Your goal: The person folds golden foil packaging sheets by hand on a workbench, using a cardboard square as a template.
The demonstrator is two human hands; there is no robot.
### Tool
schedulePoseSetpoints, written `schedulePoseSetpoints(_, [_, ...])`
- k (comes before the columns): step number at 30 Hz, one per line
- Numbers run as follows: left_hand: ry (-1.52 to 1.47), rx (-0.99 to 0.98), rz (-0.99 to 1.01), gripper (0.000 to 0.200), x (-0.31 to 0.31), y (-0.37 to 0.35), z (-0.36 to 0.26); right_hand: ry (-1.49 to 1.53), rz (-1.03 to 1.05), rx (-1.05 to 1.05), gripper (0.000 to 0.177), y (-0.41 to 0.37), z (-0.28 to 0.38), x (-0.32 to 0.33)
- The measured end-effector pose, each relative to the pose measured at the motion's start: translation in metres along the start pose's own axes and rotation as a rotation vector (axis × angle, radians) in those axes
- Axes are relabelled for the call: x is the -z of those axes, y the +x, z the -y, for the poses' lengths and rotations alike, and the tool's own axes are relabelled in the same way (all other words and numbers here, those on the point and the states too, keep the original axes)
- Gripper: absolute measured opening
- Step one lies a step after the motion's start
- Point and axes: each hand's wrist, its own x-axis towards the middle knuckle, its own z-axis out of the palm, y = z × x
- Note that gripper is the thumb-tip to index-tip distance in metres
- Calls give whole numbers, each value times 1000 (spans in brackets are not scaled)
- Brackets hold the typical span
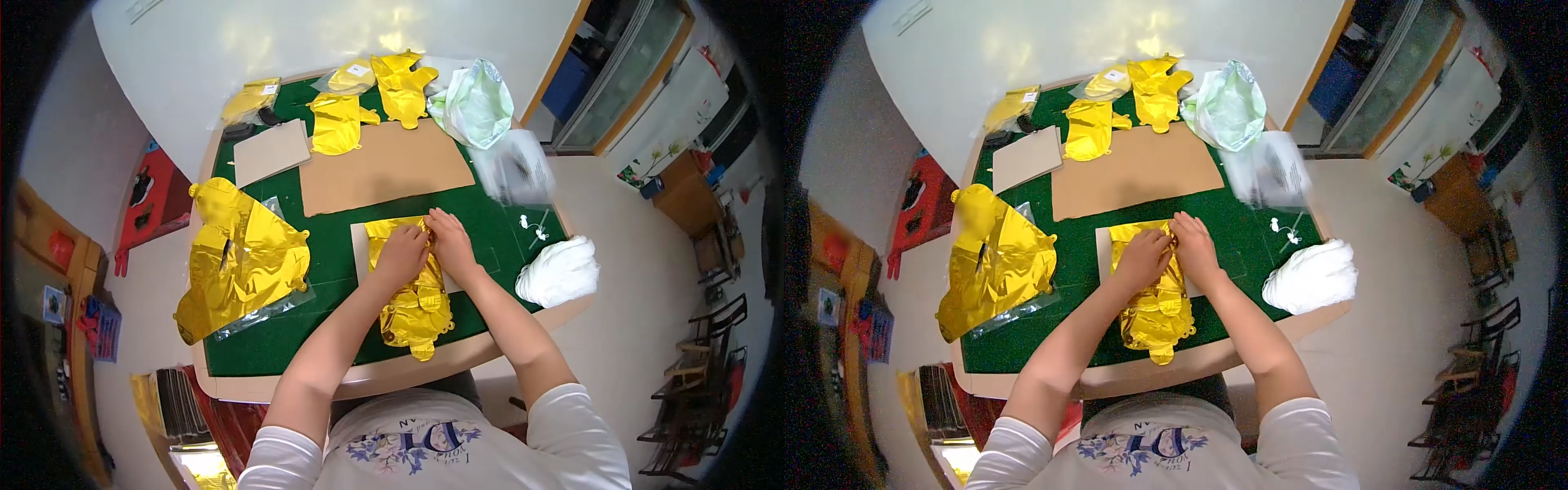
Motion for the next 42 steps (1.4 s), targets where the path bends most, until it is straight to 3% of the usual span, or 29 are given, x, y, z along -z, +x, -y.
schedulePoseSetpoints(8, [-25, 56, 84, 18, 14, -36, -30, -20, -28, 24, 33, 1, -4, -4])
schedulePoseSetpoints(9, [-55, 96, 180, 18, 28, -36, -36, -24, -31, 30, 32, 1, -3, -3])
schedulePoseSetpoints(13, [-138, 232, -18, 25, 58, -17, -9, -46, -14, 18, 33, 1, -1, -2])
schedulePoseSetpoints(16, [73, 103, -136, 30, 54, -9, 23, -62, -6, 24, 34, 3, 0, -1])
schedulePoseSetpoints(17, [116, 149, 44, 29, 54, -12, 27, -62, -12, 29, 34, 2, -1, -1])
schedulePoseSetpoints(20, [186, 48, -2, 32, 38, -39, 45, -56, -17, 27, 33, 4, -1, -1])
schedulePoseSetpoints(21, [166, 96, 69, 34, 52, -44, 37, -57, -18, 26, 32, 4, -1, -1])
schedulePoseSetpoints(24, [191, 140, 6, 33, 60, -60, 33, -79, -38, 40, 30, 0, 1, -1])
schedulePoseSetpoints(25, [137, 208, 84, 39, 65, -60, 30, -90, -51, 53, 30, 2, 2, 0])
schedulePoseSetpoints(37, [131, 232, 28, 36, 61, -65, 33, -113, 84, 117, 41, 0, -4, 22])
schedulePoseSetpoints(40, [129, 230, 19, 35, 62, -65, 32, -37, -23, -38, 37, -8, -1, 28])
schedulePoseSetpoints(42, [127, 221, 12, 35, 63, -65, 31, 0, -33, -325, 32, -8, 9, 39])
